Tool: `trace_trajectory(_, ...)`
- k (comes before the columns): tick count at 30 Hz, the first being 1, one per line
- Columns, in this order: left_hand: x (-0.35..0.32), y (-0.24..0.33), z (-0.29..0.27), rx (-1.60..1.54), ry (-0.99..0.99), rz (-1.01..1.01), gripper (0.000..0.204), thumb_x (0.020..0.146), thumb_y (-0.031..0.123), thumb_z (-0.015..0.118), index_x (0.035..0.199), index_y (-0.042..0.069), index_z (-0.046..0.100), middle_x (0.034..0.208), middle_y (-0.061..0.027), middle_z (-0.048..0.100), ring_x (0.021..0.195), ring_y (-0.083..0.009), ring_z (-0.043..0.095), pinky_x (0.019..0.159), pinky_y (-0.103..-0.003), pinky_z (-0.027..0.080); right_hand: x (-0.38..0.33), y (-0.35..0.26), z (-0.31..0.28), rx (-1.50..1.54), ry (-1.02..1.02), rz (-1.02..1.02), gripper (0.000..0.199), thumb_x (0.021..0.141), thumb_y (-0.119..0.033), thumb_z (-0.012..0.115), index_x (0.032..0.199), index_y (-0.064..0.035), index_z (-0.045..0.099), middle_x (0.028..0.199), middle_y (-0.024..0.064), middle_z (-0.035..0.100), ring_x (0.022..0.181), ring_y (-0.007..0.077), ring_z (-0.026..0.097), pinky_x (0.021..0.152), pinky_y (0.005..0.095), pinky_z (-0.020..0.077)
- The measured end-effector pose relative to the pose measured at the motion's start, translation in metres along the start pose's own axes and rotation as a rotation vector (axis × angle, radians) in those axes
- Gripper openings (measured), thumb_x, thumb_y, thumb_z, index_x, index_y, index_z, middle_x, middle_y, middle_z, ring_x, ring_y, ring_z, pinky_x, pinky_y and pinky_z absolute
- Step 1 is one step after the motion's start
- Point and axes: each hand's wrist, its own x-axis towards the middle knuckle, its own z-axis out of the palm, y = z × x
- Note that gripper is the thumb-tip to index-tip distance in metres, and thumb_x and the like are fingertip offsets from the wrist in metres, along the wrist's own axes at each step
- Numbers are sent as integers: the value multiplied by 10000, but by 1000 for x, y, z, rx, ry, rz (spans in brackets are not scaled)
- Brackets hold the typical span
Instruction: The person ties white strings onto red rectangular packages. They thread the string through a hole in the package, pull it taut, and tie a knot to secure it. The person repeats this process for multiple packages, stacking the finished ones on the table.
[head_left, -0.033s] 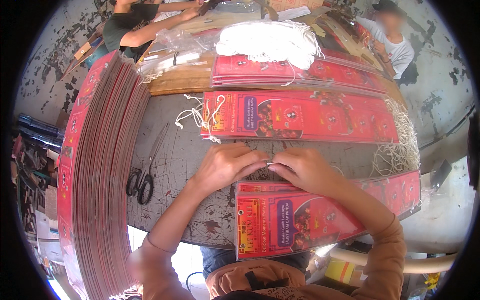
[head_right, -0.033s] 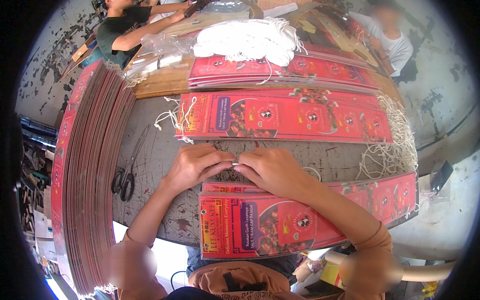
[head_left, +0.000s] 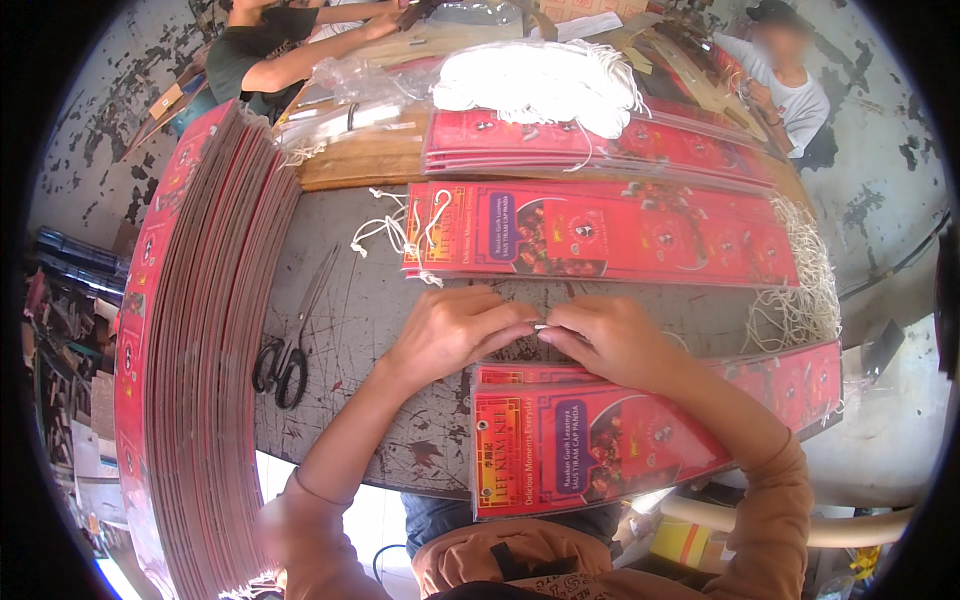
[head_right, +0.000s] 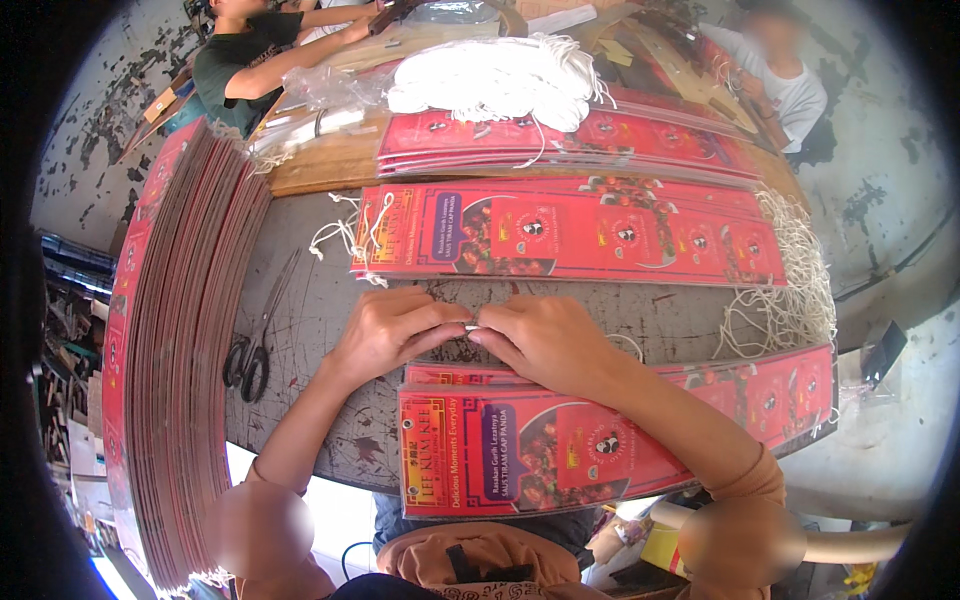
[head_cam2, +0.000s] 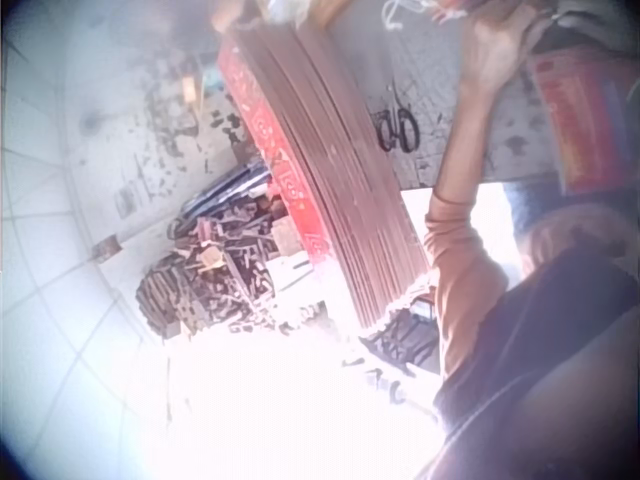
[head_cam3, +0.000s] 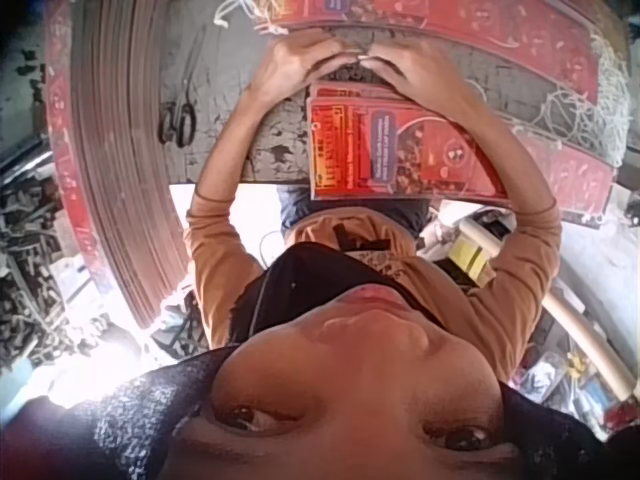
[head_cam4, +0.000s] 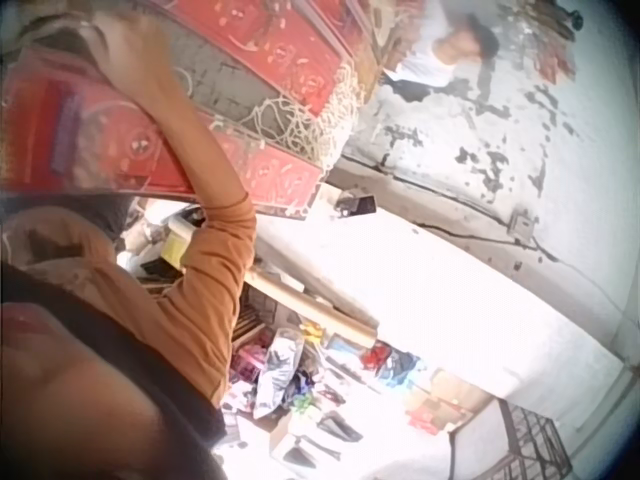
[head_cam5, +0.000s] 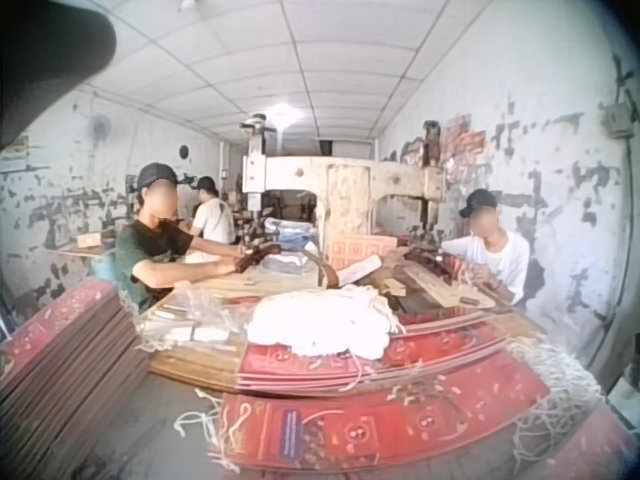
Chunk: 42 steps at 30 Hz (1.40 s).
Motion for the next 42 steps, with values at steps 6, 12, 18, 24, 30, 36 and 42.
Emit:
trace_trajectory(6,2,1,-1,-40,12,46,167,760,190,729,904,119,685,639,-25,577,560,-186,577,497,-318,450,0,-1,-2,6,-40,16,212,879,-245,614,798,-56,564,642,120,555,590,316,568,519,436,424)
trace_trajectory(12,4,4,-3,-45,17,71,165,757,205,723,894,119,690,589,-15,508,523,-173,534,471,-314,417,-1,0,-3,31,-56,23,208,883,-245,613,803,-59,566,635,118,547,594,317,564,524,434,421)
trace_trajectory(18,0,2,0,-34,52,78,129,762,177,722,875,121,692,576,-14,484,513,-170,524,464,-313,415,1,-3,-4,44,-67,15,211,890,-259,604,816,-64,572,642,124,551,605,320,569,536,436,426)
trace_trajectory(24,1,2,-1,-22,42,36,124,757,142,729,866,112,680,595,-28,513,528,-183,545,475,-322,437,0,0,-4,43,-80,5,202,892,-250,600,828,-61,565,650,129,558,616,327,575,541,440,431)
trace_trajectory(30,0,1,-2,6,12,-2,128,759,117,721,874,96,669,628,-41,534,566,-200,565,492,-329,455,1,-4,-6,46,-75,8,191,890,-238,603,850,-60,547,654,128,560,622,326,581,546,438,436)
trace_trajectory(36,0,1,-2,16,15,-2,120,768,114,715,872,87,662,632,-44,534,563,-201,564,492,-333,456,1,-3,-5,40,-76,15,189,894,-234,599,855,-60,538,654,128,557,622,328,580,548,439,436)
trace_trajectory(42,1,2,-3,29,16,4,129,766,111,718,875,77,657,634,-47,540,561,-204,565,490,-333,456,0,-2,-4,31,-74,17,202,894,-236,600,844,-54,527,650,131,554,615,330,576,543,441,432)
